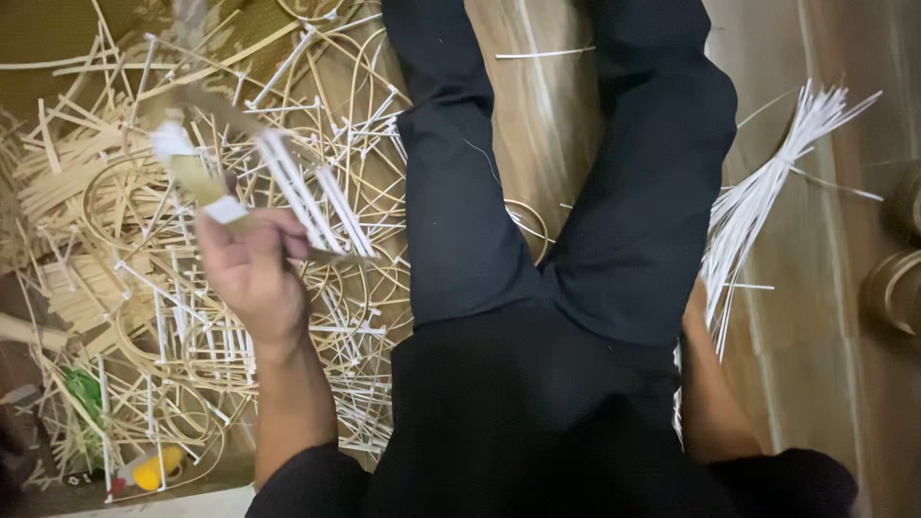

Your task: The person sits on the floor and weaves white plastic strips around a curved bamboo frame. They wrap the strips tightly around the frame, tie knots to secure them, and use scissors to trim the excess plastic. The person continues this process, adding more strips and securing them to the frame.

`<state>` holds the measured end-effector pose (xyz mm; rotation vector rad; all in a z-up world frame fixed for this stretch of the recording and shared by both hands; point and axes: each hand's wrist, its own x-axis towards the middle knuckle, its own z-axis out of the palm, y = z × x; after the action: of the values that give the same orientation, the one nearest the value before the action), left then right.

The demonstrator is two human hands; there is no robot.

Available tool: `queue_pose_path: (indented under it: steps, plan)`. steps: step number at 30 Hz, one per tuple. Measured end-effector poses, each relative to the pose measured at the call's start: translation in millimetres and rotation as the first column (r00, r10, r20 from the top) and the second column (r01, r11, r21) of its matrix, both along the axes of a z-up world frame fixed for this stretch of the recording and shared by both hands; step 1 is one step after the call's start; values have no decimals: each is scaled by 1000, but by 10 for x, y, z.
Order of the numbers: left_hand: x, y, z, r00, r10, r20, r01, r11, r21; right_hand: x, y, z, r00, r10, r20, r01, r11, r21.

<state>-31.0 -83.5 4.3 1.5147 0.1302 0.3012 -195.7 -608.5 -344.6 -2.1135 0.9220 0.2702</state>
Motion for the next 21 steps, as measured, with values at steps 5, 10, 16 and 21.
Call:
queue_pose_path:
  steps: [5,10,16,21]
  plan:
    - [-38,-43,85,989,-24,-146,-19,959,-282,-134,-598,576,999,-27,29,25,995,93]
    - [-83,0,17,967,-88,-240,-34,886,-462,404,-209,2113,909,145,391,-92,984,-150]
    - [-136,-207,2,957,66,-281,-135,963,-234,1077,1057,3119,899,180,399,-365,813,453]
    - [-210,-281,-4,973,4,-230,-89,928,-362,1308,2105,3238,695,437,571,-674,121,729]
